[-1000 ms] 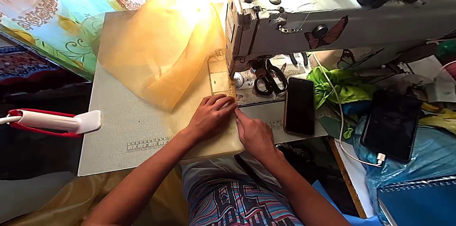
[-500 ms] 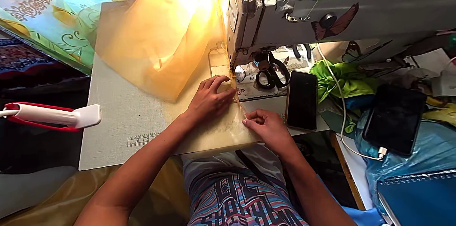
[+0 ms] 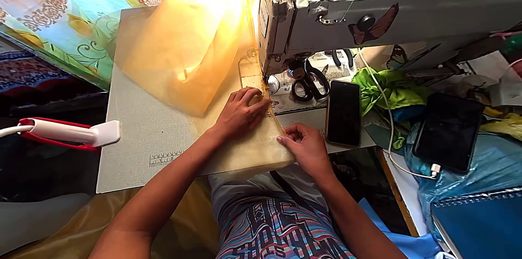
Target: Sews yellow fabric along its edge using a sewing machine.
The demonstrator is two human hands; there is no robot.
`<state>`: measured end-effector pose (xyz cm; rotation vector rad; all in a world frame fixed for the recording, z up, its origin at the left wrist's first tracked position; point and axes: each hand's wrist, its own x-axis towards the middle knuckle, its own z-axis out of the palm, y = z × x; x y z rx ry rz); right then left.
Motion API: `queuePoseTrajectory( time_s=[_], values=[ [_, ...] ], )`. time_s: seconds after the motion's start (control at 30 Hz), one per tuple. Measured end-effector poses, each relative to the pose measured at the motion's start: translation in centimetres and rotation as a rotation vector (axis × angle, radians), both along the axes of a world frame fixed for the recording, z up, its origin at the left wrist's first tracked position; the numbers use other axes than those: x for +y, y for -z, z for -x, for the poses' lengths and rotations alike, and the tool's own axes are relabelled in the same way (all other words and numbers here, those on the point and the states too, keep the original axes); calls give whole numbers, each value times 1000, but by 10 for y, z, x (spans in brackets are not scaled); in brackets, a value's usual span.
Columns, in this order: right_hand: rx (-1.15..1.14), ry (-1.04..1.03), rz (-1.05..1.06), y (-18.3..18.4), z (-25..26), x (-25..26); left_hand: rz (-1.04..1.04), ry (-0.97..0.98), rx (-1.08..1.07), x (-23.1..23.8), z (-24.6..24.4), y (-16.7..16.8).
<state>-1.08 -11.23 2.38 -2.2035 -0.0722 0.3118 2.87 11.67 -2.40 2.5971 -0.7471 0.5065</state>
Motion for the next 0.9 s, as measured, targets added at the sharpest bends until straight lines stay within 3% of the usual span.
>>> queuePoseTrajectory(
  time_s=[0.17,0.27,0.63,0.9],
  values=[
    [-583,-65,166,33,23,5,-37,4,2,-1,0,-3],
    [-766,-114,317,39,28,9,-60,0,-22,-6,5,-6],
    [-793,-257,487,30,28,11,48,-34,28,-32,55,2],
    [-683,-246,390,26,30,3,52,-59,78,-32,57,-3]
  ],
)
